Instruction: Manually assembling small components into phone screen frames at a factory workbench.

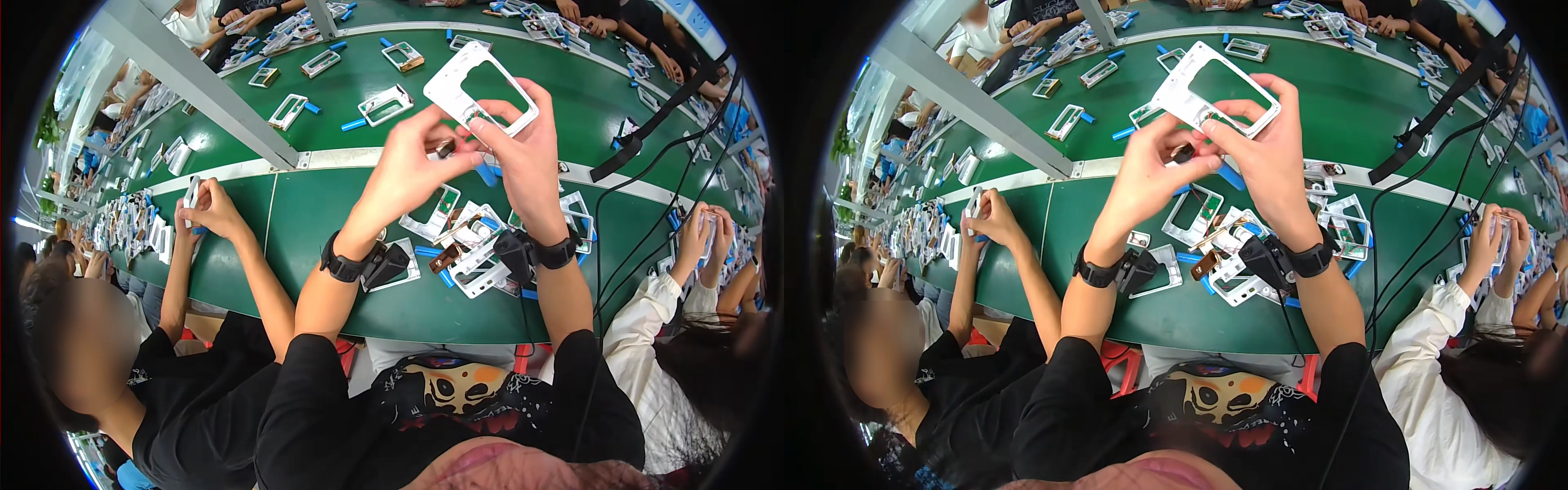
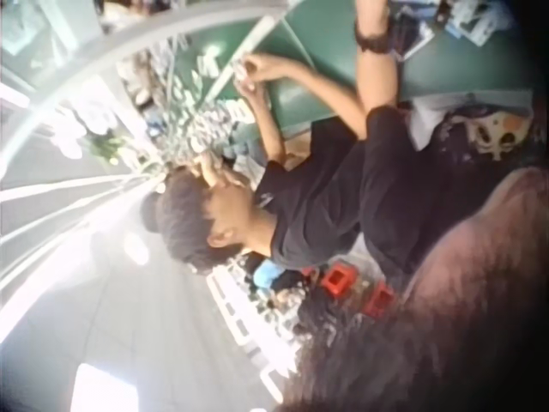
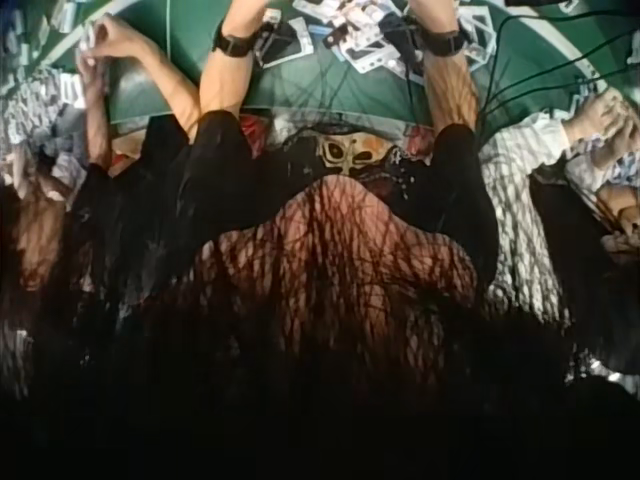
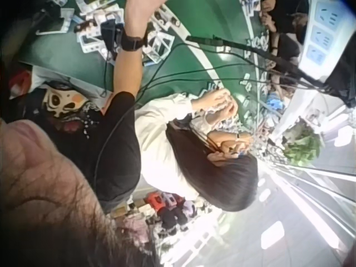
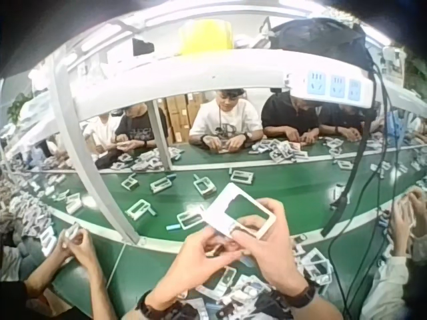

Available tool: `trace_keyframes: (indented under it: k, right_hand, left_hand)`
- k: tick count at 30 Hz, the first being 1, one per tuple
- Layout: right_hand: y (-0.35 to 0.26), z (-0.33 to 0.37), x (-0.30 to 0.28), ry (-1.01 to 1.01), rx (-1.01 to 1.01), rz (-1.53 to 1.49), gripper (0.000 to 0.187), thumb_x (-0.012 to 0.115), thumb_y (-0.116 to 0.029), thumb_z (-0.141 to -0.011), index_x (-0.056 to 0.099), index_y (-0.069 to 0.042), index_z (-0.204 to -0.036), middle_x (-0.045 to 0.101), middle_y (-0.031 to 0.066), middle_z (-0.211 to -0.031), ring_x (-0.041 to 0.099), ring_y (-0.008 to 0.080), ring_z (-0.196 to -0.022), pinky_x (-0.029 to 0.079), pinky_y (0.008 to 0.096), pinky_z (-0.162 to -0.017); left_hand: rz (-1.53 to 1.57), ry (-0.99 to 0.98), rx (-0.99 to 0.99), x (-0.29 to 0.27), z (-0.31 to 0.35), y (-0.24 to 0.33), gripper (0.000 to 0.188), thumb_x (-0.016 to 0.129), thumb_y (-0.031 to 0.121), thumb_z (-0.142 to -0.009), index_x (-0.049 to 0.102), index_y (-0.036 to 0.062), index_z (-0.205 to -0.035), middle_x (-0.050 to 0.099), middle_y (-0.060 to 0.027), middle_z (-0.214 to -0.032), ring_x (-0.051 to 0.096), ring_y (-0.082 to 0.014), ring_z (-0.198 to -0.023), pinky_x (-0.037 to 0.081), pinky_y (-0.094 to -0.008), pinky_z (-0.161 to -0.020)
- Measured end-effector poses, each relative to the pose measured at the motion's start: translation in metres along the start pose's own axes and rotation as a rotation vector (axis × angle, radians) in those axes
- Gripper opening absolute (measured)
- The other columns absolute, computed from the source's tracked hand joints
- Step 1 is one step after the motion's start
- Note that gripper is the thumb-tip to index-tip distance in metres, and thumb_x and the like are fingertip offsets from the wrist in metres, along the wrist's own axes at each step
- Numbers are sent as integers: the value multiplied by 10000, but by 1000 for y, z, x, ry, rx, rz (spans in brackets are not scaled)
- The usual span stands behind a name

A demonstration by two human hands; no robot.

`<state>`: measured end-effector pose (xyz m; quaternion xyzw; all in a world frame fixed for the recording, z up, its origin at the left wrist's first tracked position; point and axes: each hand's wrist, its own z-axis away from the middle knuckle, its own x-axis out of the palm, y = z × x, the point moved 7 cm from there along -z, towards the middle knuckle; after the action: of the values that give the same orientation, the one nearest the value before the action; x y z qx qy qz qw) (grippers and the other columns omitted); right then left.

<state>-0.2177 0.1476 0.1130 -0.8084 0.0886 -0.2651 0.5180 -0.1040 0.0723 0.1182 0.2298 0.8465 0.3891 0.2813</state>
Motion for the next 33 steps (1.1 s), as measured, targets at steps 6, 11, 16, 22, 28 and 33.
trace_keyframes:
  k: [6,11,16,22,28,33]
  right_hand:
    - [-13,-1,-3,23,-182,248,571,604,19,-854,316,-47,-1343,611,168,-1059,650,194,-855,525,259,-604]
    - [-9,-5,4,-71,-211,507,537,608,34,-831,394,-48,-1317,610,100,-1014,627,150,-843,502,220,-573]
    - [-15,0,7,-112,-256,501,521,623,33,-808,435,-44,-1289,603,67,-943,612,128,-826,505,219,-604]
    - [-21,4,11,-107,-425,560,524,644,40,-760,480,-41,-1251,595,55,-844,605,109,-789,525,238,-685]
    - [-28,10,8,-7,-406,586,525,655,53,-688,536,-38,-1191,545,30,-754,594,96,-736,532,252,-731]
    - [-31,13,11,9,-425,633,523,655,54,-663,557,-35,-1168,527,21,-738,592,91,-732,529,245,-722]
  left_hand:
    - [65,159,-173,-14,3,-3,167,720,23,-779,618,-31,-899,657,-45,-785,630,-89,-710,507,-213,-670]
    - [28,87,-123,-10,6,15,112,701,-31,-790,612,-11,-856,657,-36,-801,590,-55,-762,469,-183,-667]
    - [111,137,-58,-24,5,17,119,716,-25,-778,603,1,-808,653,-26,-801,579,-50,-748,450,-178,-646]
    - [-14,198,-17,-28,8,26,133,752,-12,-728,645,4,-806,657,-38,-801,584,-74,-752,456,-217,-619]
    - [-263,164,224,-19,8,38,143,726,-19,-695,695,26,-827,629,-53,-766,619,-146,-711,506,-239,-622]
    - [-218,217,224,-20,9,36,155,747,-12,-679,703,33,-821,635,-55,-795,607,-139,-726,490,-237,-623]
